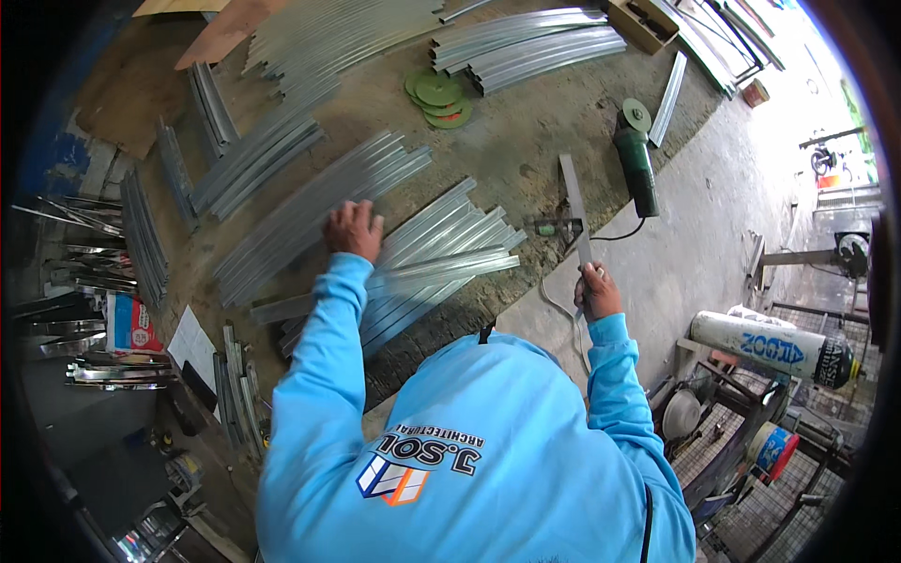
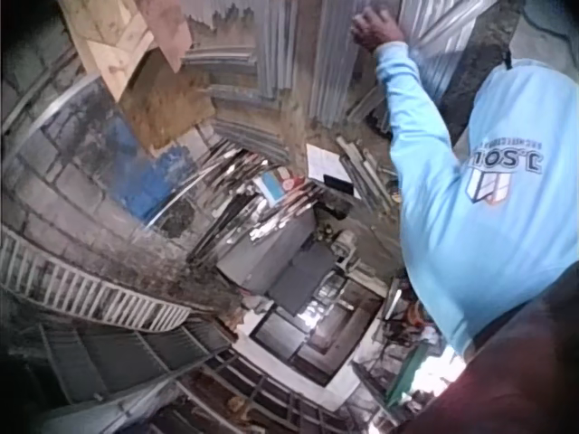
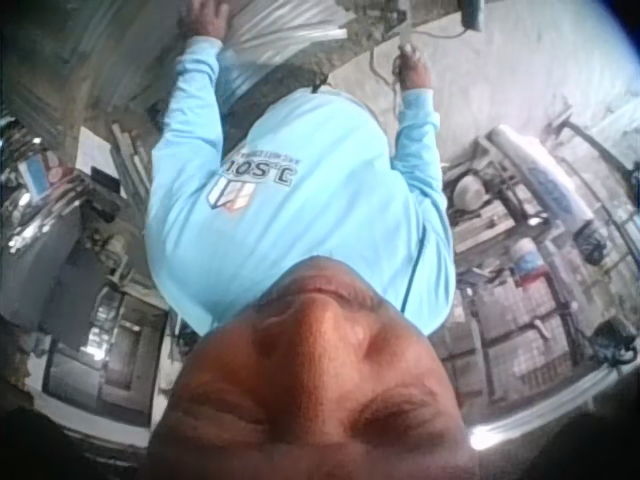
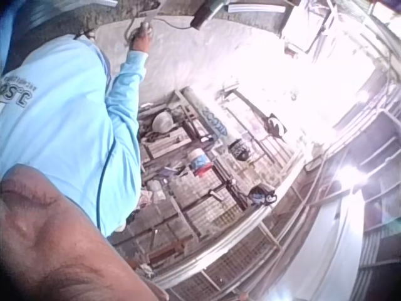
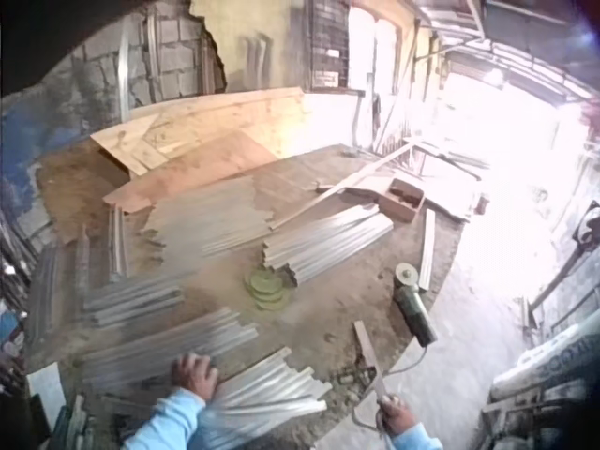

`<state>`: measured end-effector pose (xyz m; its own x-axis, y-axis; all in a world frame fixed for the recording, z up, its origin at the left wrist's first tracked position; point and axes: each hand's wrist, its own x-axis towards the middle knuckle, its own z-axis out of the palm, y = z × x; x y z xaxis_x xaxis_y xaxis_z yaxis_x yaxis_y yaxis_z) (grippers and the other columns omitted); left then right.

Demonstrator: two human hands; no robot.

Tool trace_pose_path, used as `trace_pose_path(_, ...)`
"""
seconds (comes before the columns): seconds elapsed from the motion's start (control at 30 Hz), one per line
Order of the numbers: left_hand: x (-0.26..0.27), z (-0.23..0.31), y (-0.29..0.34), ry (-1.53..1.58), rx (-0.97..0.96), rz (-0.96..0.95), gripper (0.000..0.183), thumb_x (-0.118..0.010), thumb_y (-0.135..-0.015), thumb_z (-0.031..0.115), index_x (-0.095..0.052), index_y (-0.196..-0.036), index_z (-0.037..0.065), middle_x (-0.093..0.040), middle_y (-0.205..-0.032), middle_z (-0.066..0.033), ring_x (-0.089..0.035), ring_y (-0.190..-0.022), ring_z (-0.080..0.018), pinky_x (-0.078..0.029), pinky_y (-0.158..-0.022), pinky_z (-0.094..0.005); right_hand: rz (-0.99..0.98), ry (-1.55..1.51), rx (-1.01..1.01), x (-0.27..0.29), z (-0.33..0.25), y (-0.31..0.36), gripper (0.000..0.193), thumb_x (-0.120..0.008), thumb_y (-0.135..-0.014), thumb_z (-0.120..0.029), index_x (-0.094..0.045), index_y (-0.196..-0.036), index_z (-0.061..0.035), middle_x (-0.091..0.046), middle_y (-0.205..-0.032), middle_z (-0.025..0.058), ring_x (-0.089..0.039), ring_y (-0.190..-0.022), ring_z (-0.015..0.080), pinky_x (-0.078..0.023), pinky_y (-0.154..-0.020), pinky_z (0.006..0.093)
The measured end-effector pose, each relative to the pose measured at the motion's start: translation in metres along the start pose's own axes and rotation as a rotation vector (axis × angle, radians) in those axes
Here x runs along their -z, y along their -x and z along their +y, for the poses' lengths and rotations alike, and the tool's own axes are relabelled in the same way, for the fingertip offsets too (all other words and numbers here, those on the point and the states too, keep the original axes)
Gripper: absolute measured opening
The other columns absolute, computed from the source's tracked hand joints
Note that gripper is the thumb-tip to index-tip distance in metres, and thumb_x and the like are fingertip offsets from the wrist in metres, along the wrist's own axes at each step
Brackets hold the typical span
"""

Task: Mark measurement lines on metal studs using a speed square and a pencil for fabrication.

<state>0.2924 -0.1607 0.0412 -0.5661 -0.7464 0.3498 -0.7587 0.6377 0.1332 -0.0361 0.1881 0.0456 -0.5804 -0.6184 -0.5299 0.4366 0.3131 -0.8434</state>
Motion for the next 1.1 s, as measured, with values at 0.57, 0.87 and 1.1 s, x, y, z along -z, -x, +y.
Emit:
trace_pose_path(0.57, -0.014, -0.049, -0.004, -0.189, 0.273, -0.157, 0.076, -0.089, -0.068, 0.041, -0.051, -0.127, 0.012, -0.053, -0.121, -0.0129, -0.049, -0.118, -0.0348, -0.041, -0.099, -0.0531, 0.066, 0.023, -0.147, -0.009, 0.014, 0.024, 0.030, -0.059, -0.100, -0.038, -0.056, -0.096, -0.0084, -0.058, -0.068, 0.0045, -0.048, -0.052, 0.0129, -0.038, -0.047, 0.0302)
trace_pose_path(0.87, -0.006, -0.070, -0.009, -0.069, 0.138, -0.415, 0.064, -0.089, -0.068, 0.037, -0.057, -0.116, 0.010, -0.055, -0.119, -0.0135, -0.051, -0.115, -0.0371, -0.044, -0.095, -0.0541, 0.072, -0.051, -0.136, -0.011, 0.034, 0.022, 0.030, -0.058, -0.100, -0.038, -0.055, -0.095, -0.0089, -0.056, -0.064, 0.0061, -0.045, -0.046, 0.0137, -0.035, -0.043, 0.0306)
trace_pose_path(1.1, -0.021, -0.125, 0.028, 0.200, -0.114, -0.343, 0.058, -0.084, -0.076, 0.031, -0.057, -0.123, 0.010, -0.060, -0.117, -0.0179, -0.056, -0.110, -0.0419, -0.046, -0.095, -0.0518, -0.025, 0.554, 0.185, 0.007, 0.095, -0.015, 0.025, -0.056, -0.099, -0.033, -0.061, -0.108, -0.0099, -0.065, -0.086, 0.0135, -0.061, -0.064, 0.0280, -0.048, -0.055, 0.0418)
